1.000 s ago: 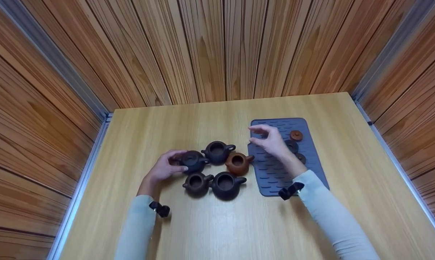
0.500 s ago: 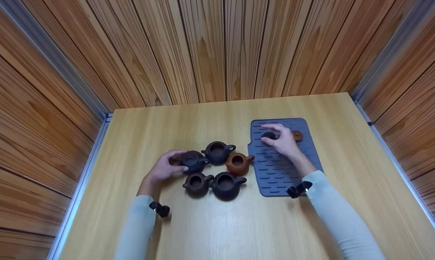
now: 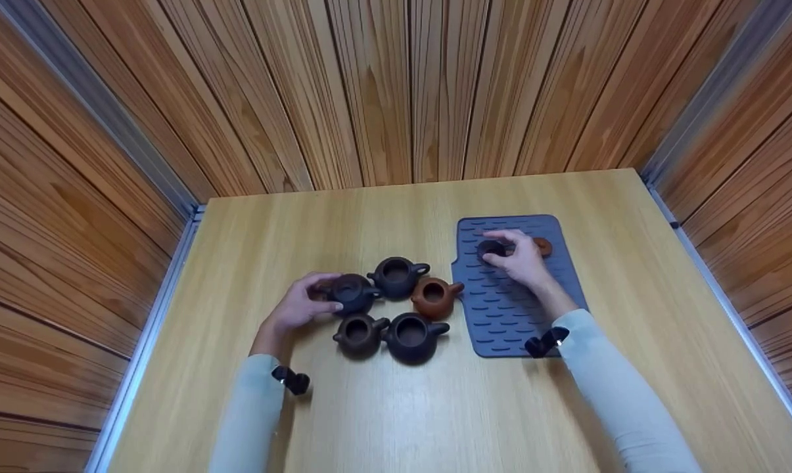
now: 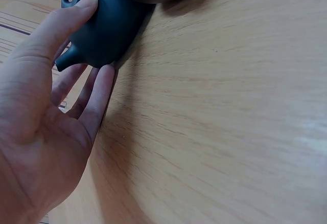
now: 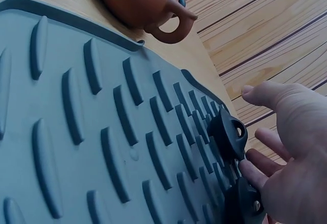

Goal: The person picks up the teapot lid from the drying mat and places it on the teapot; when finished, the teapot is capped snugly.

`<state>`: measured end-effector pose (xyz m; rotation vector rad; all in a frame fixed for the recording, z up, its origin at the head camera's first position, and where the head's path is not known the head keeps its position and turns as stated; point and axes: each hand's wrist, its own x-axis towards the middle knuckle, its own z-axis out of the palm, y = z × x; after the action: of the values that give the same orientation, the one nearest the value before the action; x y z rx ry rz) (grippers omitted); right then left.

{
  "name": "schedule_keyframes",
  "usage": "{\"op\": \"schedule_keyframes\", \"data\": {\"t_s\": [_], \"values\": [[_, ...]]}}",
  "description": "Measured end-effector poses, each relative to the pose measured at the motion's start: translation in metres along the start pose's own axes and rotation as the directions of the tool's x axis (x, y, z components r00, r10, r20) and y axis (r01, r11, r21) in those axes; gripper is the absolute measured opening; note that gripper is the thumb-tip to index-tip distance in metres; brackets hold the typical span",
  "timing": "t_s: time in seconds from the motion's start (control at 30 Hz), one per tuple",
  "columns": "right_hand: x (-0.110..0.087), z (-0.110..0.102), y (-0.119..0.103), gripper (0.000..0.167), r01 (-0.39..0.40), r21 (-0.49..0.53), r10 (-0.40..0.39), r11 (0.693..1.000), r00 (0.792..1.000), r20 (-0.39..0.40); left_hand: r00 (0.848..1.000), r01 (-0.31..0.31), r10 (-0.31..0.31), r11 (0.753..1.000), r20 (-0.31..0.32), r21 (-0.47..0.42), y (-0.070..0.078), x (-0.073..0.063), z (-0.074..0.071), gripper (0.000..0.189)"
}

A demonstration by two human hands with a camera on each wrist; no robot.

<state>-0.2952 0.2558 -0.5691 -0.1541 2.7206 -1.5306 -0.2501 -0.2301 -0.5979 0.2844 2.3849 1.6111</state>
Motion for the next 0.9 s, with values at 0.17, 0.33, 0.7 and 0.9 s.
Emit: {"op": "schedule_keyframes", "data": {"t_s": [0.17, 0.33, 0.7, 0.9], "values": [[0.001, -0.001, -0.002, 0.050, -0.029, -0.031, 0.030, 0.999, 0.999, 0.023, 1.000, 0.000, 0.000, 1.000, 0.003, 0.016, 0.001, 0.000, 0.000, 0.062], [0.001, -0.001, -0.002, 0.052, -0.052, -0.055, 0.053, 0.997, 0.998, 0.022, 1.000, 0.015, -0.015, 1.000, 0.004, 0.009, 0.001, 0.000, 0.000, 0.062], [-0.005, 0.008, 0.000, 0.052, -0.080, -0.086, 0.085, 0.993, 0.994, 0.065, 0.999, 0.044, -0.044, 0.999, -0.002, -0.006, 0.001, 0.001, 0.001, 0.062], [-0.004, 0.011, -0.001, 0.050, -0.086, -0.110, 0.099, 0.990, 0.989, 0.112, 0.999, 0.044, -0.044, 0.999, -0.002, -0.003, 0.002, 0.000, 0.000, 0.060]]}}
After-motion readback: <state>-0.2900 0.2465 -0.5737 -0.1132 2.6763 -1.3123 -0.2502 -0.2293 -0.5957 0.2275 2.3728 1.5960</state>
